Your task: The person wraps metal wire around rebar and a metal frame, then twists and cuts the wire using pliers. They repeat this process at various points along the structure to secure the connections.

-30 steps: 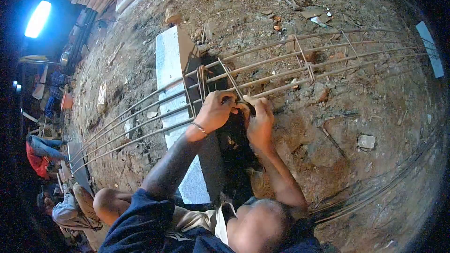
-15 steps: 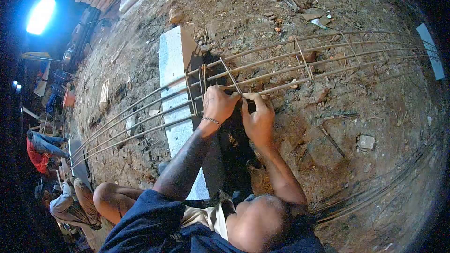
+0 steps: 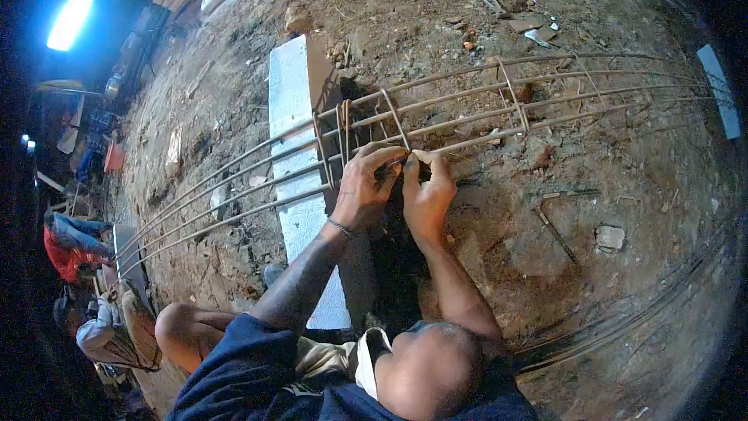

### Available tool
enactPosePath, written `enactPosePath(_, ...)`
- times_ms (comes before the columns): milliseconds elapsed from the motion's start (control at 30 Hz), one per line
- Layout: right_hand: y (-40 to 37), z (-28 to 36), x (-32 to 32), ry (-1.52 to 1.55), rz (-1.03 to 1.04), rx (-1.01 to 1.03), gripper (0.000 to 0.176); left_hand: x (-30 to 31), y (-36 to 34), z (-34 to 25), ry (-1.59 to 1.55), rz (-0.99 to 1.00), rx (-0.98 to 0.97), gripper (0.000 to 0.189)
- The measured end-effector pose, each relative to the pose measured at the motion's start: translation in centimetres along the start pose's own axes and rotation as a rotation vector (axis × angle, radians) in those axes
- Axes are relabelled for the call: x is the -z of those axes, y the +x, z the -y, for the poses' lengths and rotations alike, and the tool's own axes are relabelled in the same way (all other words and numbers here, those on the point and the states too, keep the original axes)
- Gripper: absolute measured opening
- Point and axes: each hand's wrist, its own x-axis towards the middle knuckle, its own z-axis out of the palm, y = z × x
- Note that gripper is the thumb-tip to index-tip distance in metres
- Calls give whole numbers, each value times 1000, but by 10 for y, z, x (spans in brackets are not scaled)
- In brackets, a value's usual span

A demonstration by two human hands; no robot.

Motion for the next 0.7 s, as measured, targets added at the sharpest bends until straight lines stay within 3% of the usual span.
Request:
enactPosePath(233,-5,-5,13,42,108,-70,20,11,9,0,-146,211,38,25)
enactPosePath(300,-4,9,20,-111,119,125,22,10,8,1,-141,221,26,25)
enactPosePath(367,-4,7,20,-147,140,147,24,8,4,3,-138,225,10,26)
enactPosePath(433,-5,13,28,-184,159,171,27,5,-4,7,-77,139,-158,30)
enactPosePath(500,-3,48,45,135,324,-379,31,8,-4,9,-28,136,-244,32)
enactPosePath(567,6,49,61,338,360,-511,26,7,-6,11,28,138,-348,37)
enactPosePath(700,31,57,70,560,481,-592,15,10,1,-5,62,125,-284,32)
